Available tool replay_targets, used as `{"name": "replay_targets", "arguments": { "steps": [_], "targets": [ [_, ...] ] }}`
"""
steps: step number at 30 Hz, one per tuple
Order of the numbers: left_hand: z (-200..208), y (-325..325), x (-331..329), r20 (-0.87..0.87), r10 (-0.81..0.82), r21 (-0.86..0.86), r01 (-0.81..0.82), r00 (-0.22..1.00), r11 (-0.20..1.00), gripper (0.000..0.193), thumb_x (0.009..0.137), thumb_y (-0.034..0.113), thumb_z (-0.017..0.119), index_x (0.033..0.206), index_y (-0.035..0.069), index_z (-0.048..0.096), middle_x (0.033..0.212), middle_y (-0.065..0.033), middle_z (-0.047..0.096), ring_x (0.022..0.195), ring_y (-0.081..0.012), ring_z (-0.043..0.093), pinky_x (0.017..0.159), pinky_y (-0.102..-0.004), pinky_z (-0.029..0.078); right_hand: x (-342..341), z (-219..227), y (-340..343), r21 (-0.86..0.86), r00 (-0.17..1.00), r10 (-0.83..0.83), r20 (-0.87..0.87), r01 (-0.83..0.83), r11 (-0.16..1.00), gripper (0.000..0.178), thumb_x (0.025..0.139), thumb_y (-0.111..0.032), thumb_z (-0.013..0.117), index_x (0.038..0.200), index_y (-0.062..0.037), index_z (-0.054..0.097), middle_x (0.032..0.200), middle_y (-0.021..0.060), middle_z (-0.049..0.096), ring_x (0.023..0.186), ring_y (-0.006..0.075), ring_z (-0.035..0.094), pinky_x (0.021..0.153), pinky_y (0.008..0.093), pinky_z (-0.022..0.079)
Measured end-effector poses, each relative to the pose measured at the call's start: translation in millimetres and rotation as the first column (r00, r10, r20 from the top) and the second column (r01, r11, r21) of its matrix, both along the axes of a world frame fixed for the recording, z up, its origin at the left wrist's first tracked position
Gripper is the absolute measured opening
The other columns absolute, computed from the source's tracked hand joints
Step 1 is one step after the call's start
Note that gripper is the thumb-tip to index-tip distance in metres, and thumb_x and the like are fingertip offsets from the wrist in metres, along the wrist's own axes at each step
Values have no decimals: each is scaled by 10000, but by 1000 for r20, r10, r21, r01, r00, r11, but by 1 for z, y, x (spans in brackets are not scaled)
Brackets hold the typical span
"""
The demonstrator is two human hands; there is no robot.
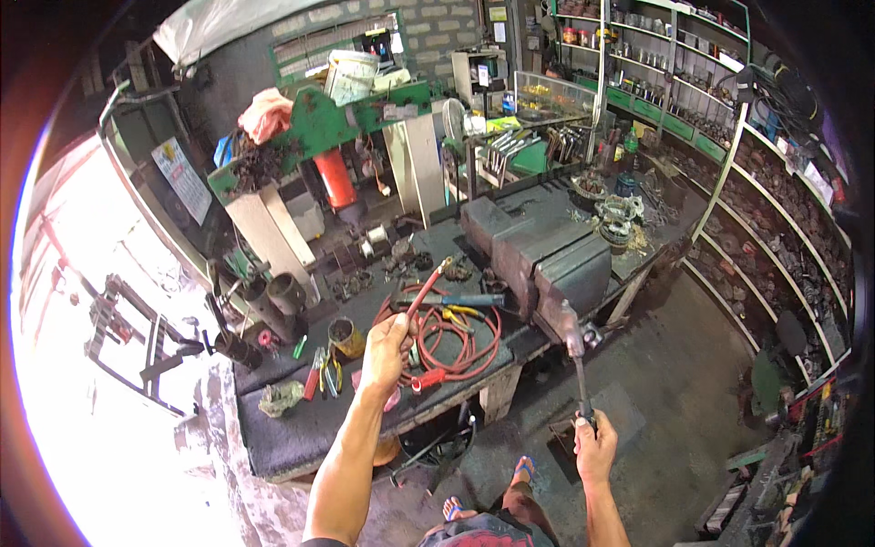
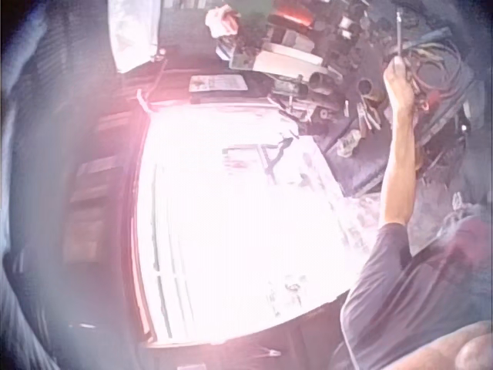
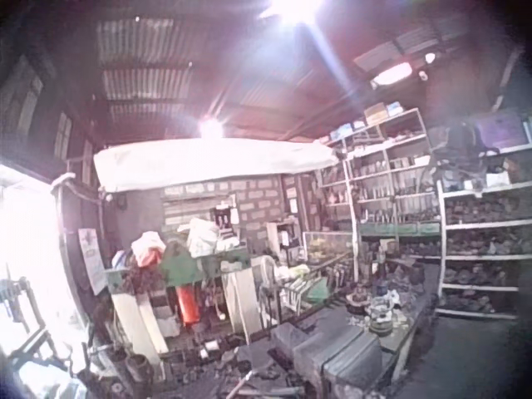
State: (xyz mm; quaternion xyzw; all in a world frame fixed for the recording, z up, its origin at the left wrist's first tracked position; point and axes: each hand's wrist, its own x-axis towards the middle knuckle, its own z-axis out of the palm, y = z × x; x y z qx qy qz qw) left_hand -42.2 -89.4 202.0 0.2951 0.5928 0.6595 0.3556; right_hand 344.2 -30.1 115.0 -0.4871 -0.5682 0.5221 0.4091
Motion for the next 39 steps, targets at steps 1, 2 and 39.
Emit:
{"name": "replay_targets", "arguments": {
  "steps": [1,2,39],
  "targets": [
    [-2,-3,1,4,5,2,-5,1000,1000,358,1106,382,541,904,94,612,643,95,398,528,-28,322,486,-220,250,-1,10,-6,83,995,4,99,-12,996,257,954,-234,739,1065,-13,669,793,26,619,730,148,606,670,329,492],
    [-4,-5,2,2,5,-4,-5,1000,1000,378,1097,399,552,883,93,612,638,98,397,523,-29,319,486,-230,246,-3,21,-10,162,983,-1,182,-29,986,278,944,-232,747,1081,-1,672,805,50,640,761,175,633,701,347,509],
    [-30,82,-12,-265,54,-250,-123,963,960,431,1103,320,540,798,31,638,683,32,501,639,-76,440,593,-282,351,-102,158,115,664,746,-169,644,-436,607,518,715,13,801,1219,-92,747,949,88,665,795,296,670,691,388,538]
  ]
}}
